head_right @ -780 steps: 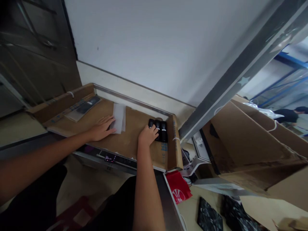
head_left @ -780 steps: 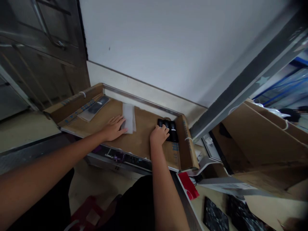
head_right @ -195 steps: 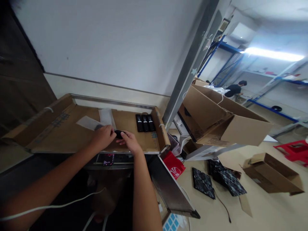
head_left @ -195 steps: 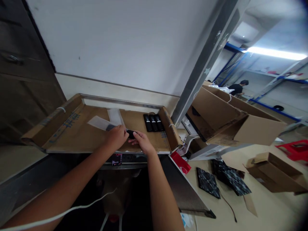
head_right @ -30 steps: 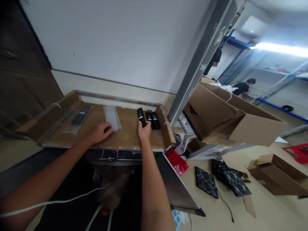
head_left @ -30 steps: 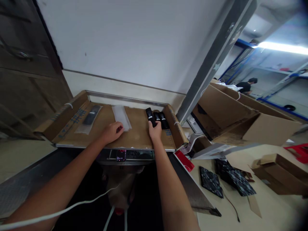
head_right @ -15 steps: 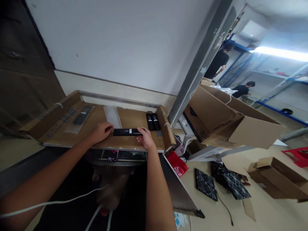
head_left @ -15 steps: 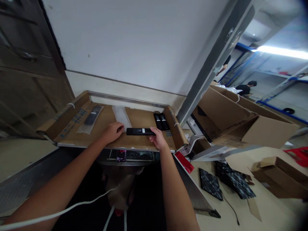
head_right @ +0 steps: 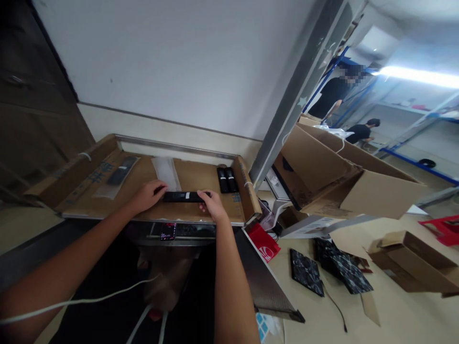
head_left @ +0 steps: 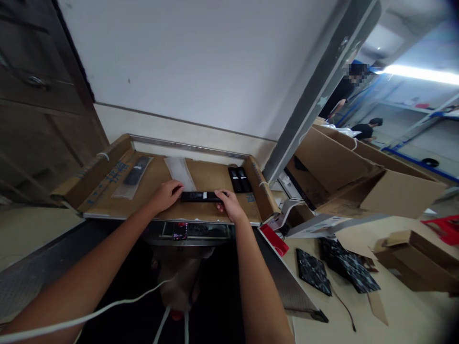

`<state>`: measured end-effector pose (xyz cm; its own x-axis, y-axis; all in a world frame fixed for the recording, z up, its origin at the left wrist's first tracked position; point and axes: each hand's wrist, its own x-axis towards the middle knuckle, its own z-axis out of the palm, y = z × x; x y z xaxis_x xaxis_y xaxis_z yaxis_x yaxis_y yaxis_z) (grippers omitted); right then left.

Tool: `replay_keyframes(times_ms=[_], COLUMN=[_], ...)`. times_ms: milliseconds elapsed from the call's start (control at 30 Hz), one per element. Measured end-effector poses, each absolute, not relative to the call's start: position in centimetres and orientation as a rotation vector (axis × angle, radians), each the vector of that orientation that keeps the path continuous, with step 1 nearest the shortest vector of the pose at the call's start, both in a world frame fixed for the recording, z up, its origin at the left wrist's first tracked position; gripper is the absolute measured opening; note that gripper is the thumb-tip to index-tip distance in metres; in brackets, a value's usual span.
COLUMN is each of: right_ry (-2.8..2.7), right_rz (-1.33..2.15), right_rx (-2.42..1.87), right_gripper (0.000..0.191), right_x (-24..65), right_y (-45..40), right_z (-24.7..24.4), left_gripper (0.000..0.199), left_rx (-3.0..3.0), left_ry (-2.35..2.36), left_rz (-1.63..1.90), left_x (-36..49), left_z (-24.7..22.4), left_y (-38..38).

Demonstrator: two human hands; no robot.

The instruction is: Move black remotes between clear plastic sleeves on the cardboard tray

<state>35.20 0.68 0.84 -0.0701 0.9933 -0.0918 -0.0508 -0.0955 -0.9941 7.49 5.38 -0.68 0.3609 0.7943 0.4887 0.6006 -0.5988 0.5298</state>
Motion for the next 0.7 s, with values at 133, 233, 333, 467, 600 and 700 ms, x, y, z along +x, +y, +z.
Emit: replay_keyframes(times_ms=[133,233,333,467,600,700], right_ry=[-1.193,-1.178,-1.157,-1.138,-1.093,-1.057], right_rz=[1.344,1.333,1.325,1.337,1.369,1.378], right_rx=[-1.229,-1.217,-1.203,-1.183,-1.154,-1.133], right_gripper=[0.043,0.043,0.043,0.045,0.045,0.044], right_x=[35.13,35.07,34.99,34.9,34.9,34.86], right_y=[0.77,0.81,0.75,0.69,0.84,0.98], right_z=[0.72,0.71,0.84,0.92,0.74,0.62], left_gripper=[0.024,0.022,0.021,0.019,0.019,0.019], left_rx=[2.372,2.366,2.355,2.339,2.319,2.301], left_ry=[1.228,1.238,1.244,1.241,1.26,1.256], left_rz=[1.074,1.087,1.102,1.153,1.202,1.225], left_x=[7.42,7.41,7.41,7.29,7.17,7.19], left_z=[-0.62,-0.58,-0.64,-0.94,-1.08,-0.92], left_y=[5.3,5.19,5.11,5.23,5.34,5.23])
